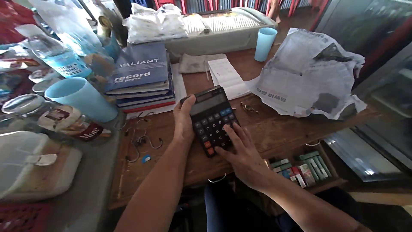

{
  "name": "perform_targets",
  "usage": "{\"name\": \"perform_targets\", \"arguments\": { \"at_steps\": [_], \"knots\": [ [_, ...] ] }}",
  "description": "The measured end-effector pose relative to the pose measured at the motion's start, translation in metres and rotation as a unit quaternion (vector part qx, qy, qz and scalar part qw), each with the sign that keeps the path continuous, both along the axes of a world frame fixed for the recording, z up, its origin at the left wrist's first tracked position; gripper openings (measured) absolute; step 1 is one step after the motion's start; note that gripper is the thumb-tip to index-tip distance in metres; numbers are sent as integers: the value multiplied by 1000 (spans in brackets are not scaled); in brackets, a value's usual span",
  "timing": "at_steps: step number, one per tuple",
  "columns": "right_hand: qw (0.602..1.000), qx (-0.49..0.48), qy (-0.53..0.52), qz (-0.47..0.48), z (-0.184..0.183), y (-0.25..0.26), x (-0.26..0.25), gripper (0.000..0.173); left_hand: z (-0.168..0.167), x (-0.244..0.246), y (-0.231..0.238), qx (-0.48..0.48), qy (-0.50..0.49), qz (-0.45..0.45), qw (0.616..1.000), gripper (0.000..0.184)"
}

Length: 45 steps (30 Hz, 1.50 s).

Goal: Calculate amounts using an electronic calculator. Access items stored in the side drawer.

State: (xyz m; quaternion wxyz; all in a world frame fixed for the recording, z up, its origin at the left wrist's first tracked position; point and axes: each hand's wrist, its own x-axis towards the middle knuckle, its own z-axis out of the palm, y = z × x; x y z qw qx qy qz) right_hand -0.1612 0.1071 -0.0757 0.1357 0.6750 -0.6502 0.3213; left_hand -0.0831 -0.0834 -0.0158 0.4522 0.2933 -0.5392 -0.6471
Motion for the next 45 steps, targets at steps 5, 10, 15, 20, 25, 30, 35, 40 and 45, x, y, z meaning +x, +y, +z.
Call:
{"name": "perform_targets", "arguments": {
  "at_steps": [5,10,15,20,25,30,35,40,45],
  "knots": [
    [999,-32,-30,1,4,1,-5,44,0,1,0,-7,8,5,1000,24],
    [994,-67,-76,-38,-4,8,-34,36,-1,0,-1,-2,-2,4,1000,27],
    [992,-43,-94,-67,-6,14,-44,39,-1,-1,-1,15,10,10,1000,25],
    [995,-23,-81,-48,-5,13,-42,42,-1,-1,0,14,7,13,1000,24],
    [997,-10,-60,-52,-4,12,-42,47,0,0,1,12,-5,14,1000,27],
    [994,-26,-90,-47,-4,13,-42,39,-5,0,-2,8,14,3,1000,28],
    [963,-101,-244,-51,-5,19,-50,15,-4,2,0,8,9,1,1000,28],
    [943,-130,-306,-4,-6,22,-54,7,0,1,2,11,9,8,1000,25],
    [929,-132,-347,12,-5,24,-54,7,1,2,4,16,19,5,1000,24]
  ]
}}
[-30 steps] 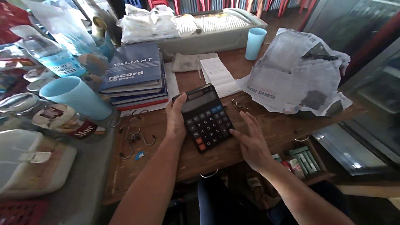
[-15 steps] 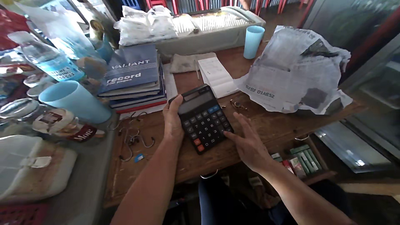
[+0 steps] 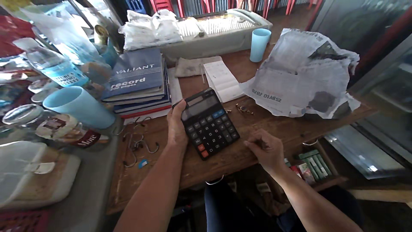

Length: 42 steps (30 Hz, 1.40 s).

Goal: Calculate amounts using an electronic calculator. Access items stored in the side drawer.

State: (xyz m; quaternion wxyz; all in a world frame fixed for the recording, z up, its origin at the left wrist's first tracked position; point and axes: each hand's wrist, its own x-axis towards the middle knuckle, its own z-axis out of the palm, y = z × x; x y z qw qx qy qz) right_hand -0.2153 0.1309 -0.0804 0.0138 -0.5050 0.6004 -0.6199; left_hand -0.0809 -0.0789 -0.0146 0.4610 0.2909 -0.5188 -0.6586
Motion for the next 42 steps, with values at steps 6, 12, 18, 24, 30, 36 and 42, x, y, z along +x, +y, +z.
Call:
{"name": "perform_targets", "arguments": {
  "at_steps": [6,12,18,24,30,36,42],
  "knots": [
    [1000,14,-12,1,3,2,2,11,-1,3,1,8,0,-7,1000,25],
    [999,28,15,-7,4,2,-1,25,-3,5,0,14,-26,-1,1000,31],
    [998,26,47,-13,3,2,-4,38,-6,7,-1,8,-27,-7,1000,32],
    [998,36,38,-24,3,2,-3,33,-5,7,0,7,-26,-8,1000,30],
    [998,60,16,-17,3,1,-2,25,-3,3,0,9,-13,1,1000,27],
    [995,97,17,5,6,0,-1,57,0,-1,0,18,-4,17,1000,26],
    [995,94,38,-1,4,0,-1,63,-2,-1,-2,15,-16,11,1000,30]
  ]
}}
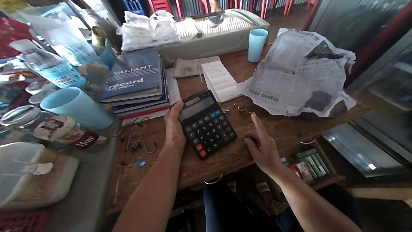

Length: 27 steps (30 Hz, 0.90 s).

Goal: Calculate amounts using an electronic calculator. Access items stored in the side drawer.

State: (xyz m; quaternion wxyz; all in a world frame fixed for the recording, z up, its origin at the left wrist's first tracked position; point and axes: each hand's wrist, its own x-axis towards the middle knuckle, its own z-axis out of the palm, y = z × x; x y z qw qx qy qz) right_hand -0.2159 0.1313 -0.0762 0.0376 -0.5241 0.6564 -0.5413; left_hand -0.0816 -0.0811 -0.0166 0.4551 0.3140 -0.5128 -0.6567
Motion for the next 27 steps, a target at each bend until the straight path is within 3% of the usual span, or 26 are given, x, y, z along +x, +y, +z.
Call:
{"name": "perform_targets", "arguments": {
  "at_steps": [5,11,27],
  "knots": [
    [1000,10,-18,9,-1,0,-4,56,-2,5,2,-3,-11,-16,1000,31],
    [1000,-13,27,-3,-2,1,1,58,2,0,2,0,3,1,1000,27],
    [1000,12,20,9,0,2,1,62,0,0,0,-6,7,-1,1000,27]
  ]
}}
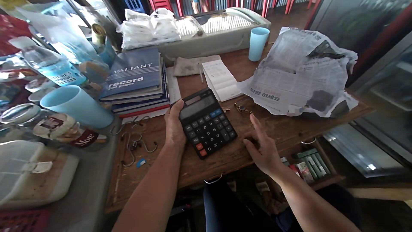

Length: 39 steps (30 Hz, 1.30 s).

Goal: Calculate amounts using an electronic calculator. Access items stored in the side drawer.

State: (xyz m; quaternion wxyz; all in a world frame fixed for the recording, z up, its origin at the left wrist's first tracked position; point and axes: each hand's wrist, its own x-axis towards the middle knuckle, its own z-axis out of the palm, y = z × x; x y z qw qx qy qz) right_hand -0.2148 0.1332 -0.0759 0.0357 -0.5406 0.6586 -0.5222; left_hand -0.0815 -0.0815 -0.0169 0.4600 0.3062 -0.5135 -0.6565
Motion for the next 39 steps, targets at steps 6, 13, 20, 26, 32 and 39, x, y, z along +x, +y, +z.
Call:
{"name": "perform_targets", "arguments": {
  "at_steps": [6,13,20,26,32,39],
  "knots": [
    [1000,-2,-8,7,1,0,1,62,1,0,0,10,-2,4,1000,28],
    [1000,2,3,5,-1,0,1,58,2,0,2,10,-7,9,1000,26],
    [1000,-5,20,10,-3,0,0,53,2,-1,1,13,-3,9,1000,26],
    [999,-11,29,11,-4,-1,-1,47,1,-1,2,5,0,8,1000,25],
    [999,-12,46,8,-4,-1,-1,38,2,-1,2,5,-6,9,1000,27],
    [999,-14,48,11,-4,-1,-1,35,1,-1,1,0,0,3,1000,27]
  ]
}}
